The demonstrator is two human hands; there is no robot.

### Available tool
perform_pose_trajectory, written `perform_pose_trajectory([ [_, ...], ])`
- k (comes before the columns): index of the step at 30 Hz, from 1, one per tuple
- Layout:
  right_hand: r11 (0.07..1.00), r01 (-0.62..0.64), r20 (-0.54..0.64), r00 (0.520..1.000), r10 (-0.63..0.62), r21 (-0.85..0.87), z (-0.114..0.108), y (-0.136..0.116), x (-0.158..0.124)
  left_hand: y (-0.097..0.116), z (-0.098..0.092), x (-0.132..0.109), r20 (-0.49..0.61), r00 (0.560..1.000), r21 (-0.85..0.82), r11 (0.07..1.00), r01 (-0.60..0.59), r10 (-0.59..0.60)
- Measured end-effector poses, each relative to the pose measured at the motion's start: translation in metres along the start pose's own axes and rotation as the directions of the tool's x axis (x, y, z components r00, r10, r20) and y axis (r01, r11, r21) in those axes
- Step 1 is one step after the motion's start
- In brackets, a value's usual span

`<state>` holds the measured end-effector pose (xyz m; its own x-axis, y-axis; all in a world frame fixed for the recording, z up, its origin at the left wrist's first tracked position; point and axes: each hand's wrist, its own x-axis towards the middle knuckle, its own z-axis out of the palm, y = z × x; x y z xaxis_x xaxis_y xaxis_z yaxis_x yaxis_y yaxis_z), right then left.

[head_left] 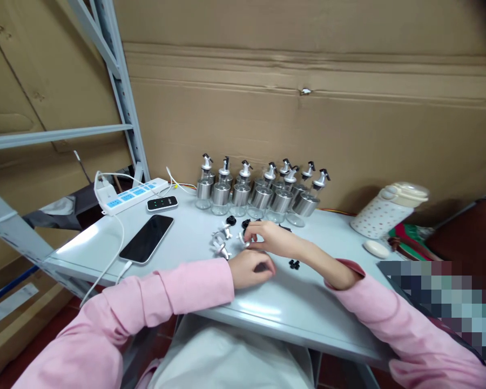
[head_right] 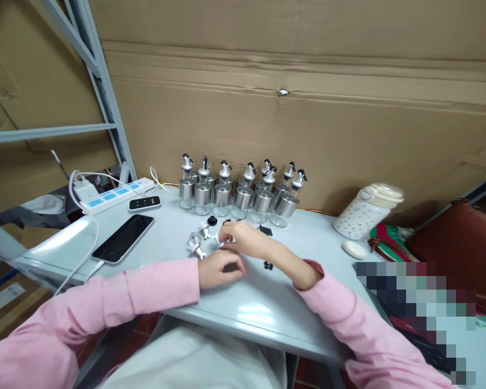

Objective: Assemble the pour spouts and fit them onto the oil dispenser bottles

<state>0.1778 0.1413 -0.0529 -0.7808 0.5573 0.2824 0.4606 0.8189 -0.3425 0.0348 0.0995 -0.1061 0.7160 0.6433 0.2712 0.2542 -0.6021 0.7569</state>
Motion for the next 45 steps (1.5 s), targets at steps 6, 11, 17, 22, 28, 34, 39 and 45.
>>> perform_pose_trajectory([
  [6,0.974,-0.224,-0.127,0.968,0.218,-0.036,-0.018,-0.005,-0.033,0.004,-0.005,-0.003,-0.397,0.913,0.087,0.987,0.137,-0.092],
  [11,0.976,-0.203,-0.109,0.971,0.211,0.074,-0.021,-0.022,-0.042,-0.002,-0.008,-0.001,-0.229,0.973,0.064,0.997,0.039,-0.023],
  [17,0.833,-0.405,0.198,0.914,0.355,0.377,-0.045,0.005,-0.058,0.001,-0.006,-0.004,-0.235,0.972,0.093,0.996,0.005,0.017],
  [22,0.826,-0.518,0.358,0.832,0.424,0.224,-0.043,0.035,-0.071,-0.004,-0.005,-0.002,-0.228,0.974,0.089,0.996,0.014,0.007],
  [28,0.819,-0.531,0.392,0.816,0.424,0.219,-0.027,0.042,-0.070,-0.003,-0.005,-0.001,-0.229,0.973,0.095,0.995,0.000,0.022],
  [34,0.789,-0.587,0.276,0.800,0.533,0.181,-0.023,0.044,-0.068,-0.005,-0.005,0.000,-0.230,0.973,0.064,0.998,-0.001,0.016],
  [39,0.801,-0.578,0.252,0.808,0.533,0.156,-0.023,0.046,-0.068,-0.007,-0.005,-0.001,-0.228,0.974,0.060,0.998,0.022,-0.008],
  [45,0.774,-0.502,0.089,0.855,0.510,0.386,-0.021,0.040,-0.065,-0.004,-0.006,-0.001,-0.217,0.976,0.070,0.996,0.052,-0.036],
])
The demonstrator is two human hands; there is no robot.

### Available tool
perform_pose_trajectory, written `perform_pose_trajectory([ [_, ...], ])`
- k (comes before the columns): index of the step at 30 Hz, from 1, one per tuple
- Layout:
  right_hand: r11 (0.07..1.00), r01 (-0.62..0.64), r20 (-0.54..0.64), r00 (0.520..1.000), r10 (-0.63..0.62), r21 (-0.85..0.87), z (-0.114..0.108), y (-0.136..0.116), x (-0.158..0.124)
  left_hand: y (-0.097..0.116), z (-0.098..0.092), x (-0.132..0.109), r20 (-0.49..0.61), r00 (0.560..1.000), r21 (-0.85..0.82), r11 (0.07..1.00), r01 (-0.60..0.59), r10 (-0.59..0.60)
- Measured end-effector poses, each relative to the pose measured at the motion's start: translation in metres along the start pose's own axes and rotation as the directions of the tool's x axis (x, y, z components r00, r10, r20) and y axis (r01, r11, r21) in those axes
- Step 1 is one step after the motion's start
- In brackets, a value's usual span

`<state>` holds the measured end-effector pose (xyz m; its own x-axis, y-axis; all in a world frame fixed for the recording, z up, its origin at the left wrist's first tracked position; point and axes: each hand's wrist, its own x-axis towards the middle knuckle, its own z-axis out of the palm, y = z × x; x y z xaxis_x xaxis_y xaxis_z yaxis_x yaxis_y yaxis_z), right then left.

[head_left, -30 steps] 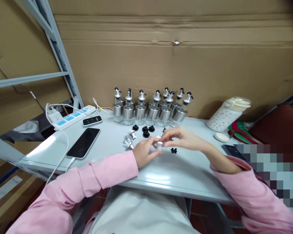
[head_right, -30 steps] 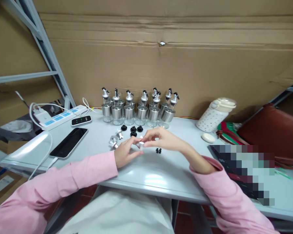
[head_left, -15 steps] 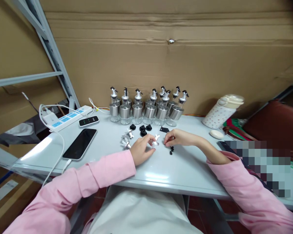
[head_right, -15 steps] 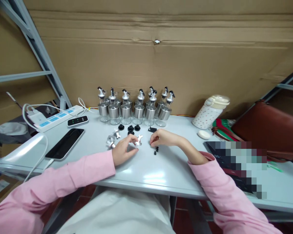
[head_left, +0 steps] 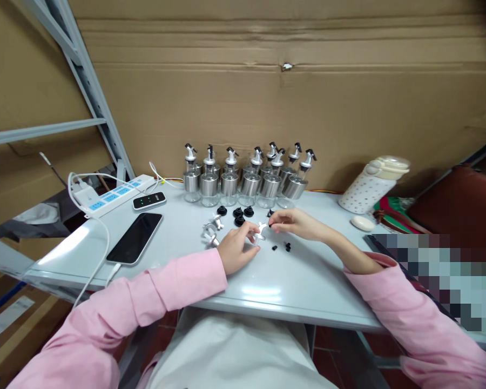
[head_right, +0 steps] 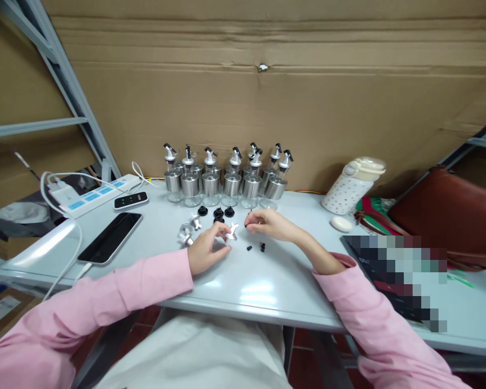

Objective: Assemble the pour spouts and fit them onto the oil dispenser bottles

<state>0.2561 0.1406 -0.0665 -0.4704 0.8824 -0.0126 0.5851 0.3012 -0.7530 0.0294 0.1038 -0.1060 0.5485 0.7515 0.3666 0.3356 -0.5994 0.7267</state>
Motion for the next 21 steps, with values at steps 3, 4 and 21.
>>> perform_pose_trajectory([
  [3,0.977,0.009,-0.072,0.997,0.006,0.213,0.004,-0.007,-0.001,0.000,0.000,0.000,0.004,1.000,0.003,1.000,-0.001,0.001],
  [4,0.967,0.020,-0.104,0.995,0.007,0.255,0.006,-0.009,-0.001,0.000,0.000,0.000,0.005,1.000,0.002,1.000,-0.001,0.001],
  [21,0.898,0.025,-0.147,0.988,0.044,0.438,0.016,-0.022,-0.002,0.000,0.000,0.001,0.048,0.999,-0.088,0.996,0.027,-0.023],
])
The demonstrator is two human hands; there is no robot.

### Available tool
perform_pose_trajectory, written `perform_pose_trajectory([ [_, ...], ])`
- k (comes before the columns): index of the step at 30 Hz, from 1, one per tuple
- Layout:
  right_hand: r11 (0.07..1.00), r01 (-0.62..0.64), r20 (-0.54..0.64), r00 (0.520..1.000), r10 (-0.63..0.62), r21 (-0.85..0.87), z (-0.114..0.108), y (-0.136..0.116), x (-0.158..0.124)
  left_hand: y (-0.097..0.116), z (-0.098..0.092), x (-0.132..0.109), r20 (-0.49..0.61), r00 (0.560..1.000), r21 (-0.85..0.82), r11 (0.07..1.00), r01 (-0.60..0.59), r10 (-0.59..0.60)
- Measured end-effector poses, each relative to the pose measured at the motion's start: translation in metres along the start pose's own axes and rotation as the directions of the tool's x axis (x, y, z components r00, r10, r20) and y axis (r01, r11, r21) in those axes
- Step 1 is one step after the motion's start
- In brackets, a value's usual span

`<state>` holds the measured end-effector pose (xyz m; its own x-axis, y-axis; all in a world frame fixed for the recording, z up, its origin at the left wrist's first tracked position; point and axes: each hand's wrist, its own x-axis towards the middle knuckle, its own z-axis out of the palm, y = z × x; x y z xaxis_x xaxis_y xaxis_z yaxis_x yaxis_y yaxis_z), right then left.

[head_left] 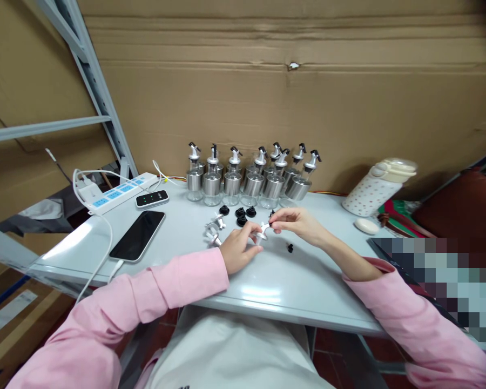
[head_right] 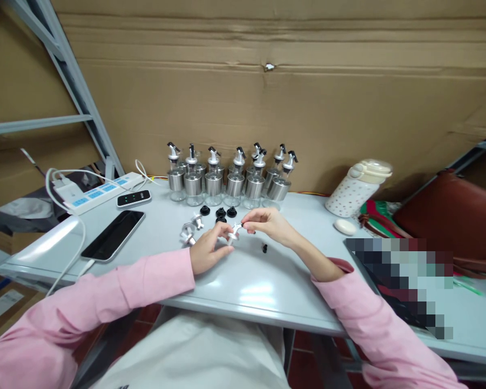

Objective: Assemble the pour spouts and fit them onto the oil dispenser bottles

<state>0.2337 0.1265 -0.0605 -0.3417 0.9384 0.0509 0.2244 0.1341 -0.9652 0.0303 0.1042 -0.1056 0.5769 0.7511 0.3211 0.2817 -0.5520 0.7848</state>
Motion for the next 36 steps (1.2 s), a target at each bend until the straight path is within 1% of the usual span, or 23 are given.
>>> perform_pose_trajectory([
  [4,0.998,-0.035,0.023,0.999,0.034,0.048,0.002,0.000,-0.001,0.000,0.000,0.000,0.006,1.000,-0.038,0.999,-0.018,0.018],
  [7,0.993,-0.089,0.117,0.990,0.079,0.078,0.001,0.001,-0.003,0.002,-0.001,-0.001,0.021,0.999,-0.084,0.996,-0.035,0.037],
  [10,0.988,-0.140,0.201,0.972,0.126,0.058,-0.001,0.001,-0.004,0.005,-0.001,-0.002,0.043,0.997,-0.101,0.993,-0.058,0.063],
  [12,0.990,-0.134,0.225,0.967,0.120,0.045,-0.001,0.000,-0.005,0.005,-0.001,-0.002,0.043,0.997,-0.070,0.996,-0.063,0.066],
  [15,0.997,-0.075,0.272,0.960,0.067,0.018,0.003,0.000,-0.006,0.002,-0.002,0.000,0.012,0.999,-0.031,0.998,-0.048,0.048],
  [16,0.999,-0.050,0.275,0.960,0.046,0.008,0.006,0.000,-0.006,0.001,-0.002,0.000,-0.002,0.999,-0.021,0.999,-0.049,0.049],
  [18,1.000,-0.008,0.243,0.970,0.011,-0.017,0.009,0.001,-0.004,0.000,-0.004,0.002,-0.022,0.998,-0.015,0.998,-0.054,0.054],
  [20,0.999,0.025,0.179,0.984,-0.018,-0.034,0.009,0.003,-0.003,0.001,-0.004,0.002,-0.036,0.998,-0.028,0.998,-0.051,0.050],
  [22,0.998,0.056,0.103,0.993,-0.052,-0.032,0.004,0.004,-0.001,0.002,-0.003,0.002,-0.050,0.998,-0.062,0.998,-0.034,0.031],
  [24,0.993,0.080,0.025,0.997,-0.078,-0.092,-0.007,0.004,0.001,0.004,-0.002,0.000,-0.060,0.998,-0.084,0.996,-0.012,0.007],
  [26,0.966,0.067,-0.015,0.997,-0.074,-0.251,-0.019,0.004,0.003,0.005,-0.001,-0.001,-0.064,0.998,-0.102,0.995,0.015,-0.021],
  [28,0.907,0.032,0.029,0.999,-0.021,-0.419,-0.028,0.003,0.003,0.005,-0.001,-0.001,-0.068,0.997,-0.122,0.992,0.036,-0.044],
  [30,0.859,0.011,0.104,0.993,0.049,-0.512,-0.032,0.001,0.002,0.005,-0.002,-0.001,-0.079,0.995,-0.137,0.989,0.056,-0.067],
  [32,0.831,0.012,0.161,0.983,0.093,-0.557,-0.029,0.000,0.000,0.005,-0.002,0.000,-0.089,0.992,-0.136,0.988,0.073,-0.085],
  [34,0.815,0.034,0.207,0.973,0.107,-0.579,-0.023,-0.002,-0.002,0.005,-0.002,0.001,-0.089,0.992,-0.135,0.988,0.076,-0.088],
  [36,0.806,0.068,0.280,0.952,0.124,-0.588,-0.017,-0.001,-0.004,0.006,-0.002,0.001,-0.084,0.993,-0.134,0.989,0.070,-0.082],
])
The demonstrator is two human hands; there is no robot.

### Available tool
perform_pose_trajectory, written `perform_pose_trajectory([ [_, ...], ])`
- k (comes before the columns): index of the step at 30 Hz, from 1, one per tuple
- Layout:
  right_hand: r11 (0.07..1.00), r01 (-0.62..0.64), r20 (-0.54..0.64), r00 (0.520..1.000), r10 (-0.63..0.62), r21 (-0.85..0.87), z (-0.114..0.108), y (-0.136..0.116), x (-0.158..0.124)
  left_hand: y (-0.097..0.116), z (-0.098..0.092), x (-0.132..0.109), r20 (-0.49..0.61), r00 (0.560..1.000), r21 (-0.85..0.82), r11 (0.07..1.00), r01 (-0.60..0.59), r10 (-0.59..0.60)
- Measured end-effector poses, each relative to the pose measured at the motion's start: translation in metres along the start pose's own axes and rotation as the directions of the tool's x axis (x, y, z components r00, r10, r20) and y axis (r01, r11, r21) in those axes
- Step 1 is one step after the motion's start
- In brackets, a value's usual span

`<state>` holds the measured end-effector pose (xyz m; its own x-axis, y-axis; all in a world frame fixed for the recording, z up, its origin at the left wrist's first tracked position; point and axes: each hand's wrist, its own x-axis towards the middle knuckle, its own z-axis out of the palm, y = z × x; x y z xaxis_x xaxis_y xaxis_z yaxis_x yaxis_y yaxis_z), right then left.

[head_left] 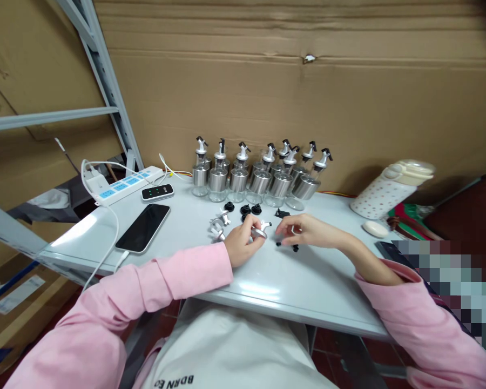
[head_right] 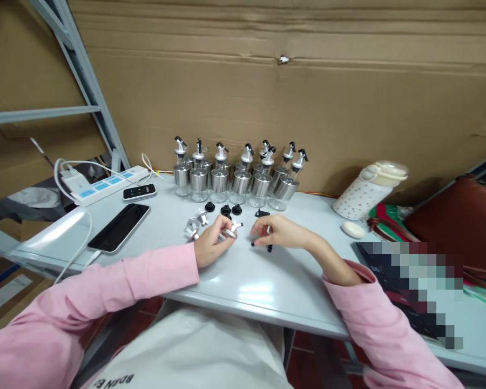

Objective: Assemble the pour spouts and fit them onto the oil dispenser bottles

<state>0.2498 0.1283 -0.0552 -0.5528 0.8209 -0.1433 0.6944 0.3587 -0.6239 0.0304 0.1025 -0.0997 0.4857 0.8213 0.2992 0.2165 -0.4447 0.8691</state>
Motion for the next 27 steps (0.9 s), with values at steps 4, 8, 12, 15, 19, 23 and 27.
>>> perform_pose_trajectory([
  [4,0.999,0.040,0.074,0.997,-0.037,-0.026,0.005,0.000,0.001,0.000,0.001,-0.001,0.005,1.000,-0.002,1.000,0.000,0.000],
  [8,0.998,-0.054,0.033,0.998,0.053,0.023,0.000,0.002,-0.001,-0.001,0.001,0.000,-0.007,1.000,-0.009,1.000,-0.014,0.013],
  [12,0.996,-0.086,-0.021,0.996,0.086,-0.008,-0.006,0.004,-0.003,-0.001,0.001,0.001,-0.025,0.999,-0.015,1.000,-0.022,0.021],
  [15,0.995,-0.079,-0.014,0.997,0.078,-0.056,-0.007,0.006,-0.003,0.000,0.001,0.001,-0.030,0.999,-0.005,1.000,-0.024,0.024],
  [19,0.993,-0.082,0.023,0.996,0.084,-0.090,-0.005,0.008,-0.002,0.001,0.001,0.001,-0.031,0.999,0.016,1.000,-0.021,0.021],
  [23,0.993,-0.081,0.060,0.994,0.087,-0.085,-0.005,0.011,-0.002,0.000,0.001,0.000,-0.033,0.999,0.038,0.999,-0.022,0.024],
  [27,0.992,-0.096,0.095,0.990,0.104,-0.087,-0.005,0.016,-0.001,0.001,0.001,-0.001,-0.028,0.999,0.049,0.998,-0.026,0.027],
])
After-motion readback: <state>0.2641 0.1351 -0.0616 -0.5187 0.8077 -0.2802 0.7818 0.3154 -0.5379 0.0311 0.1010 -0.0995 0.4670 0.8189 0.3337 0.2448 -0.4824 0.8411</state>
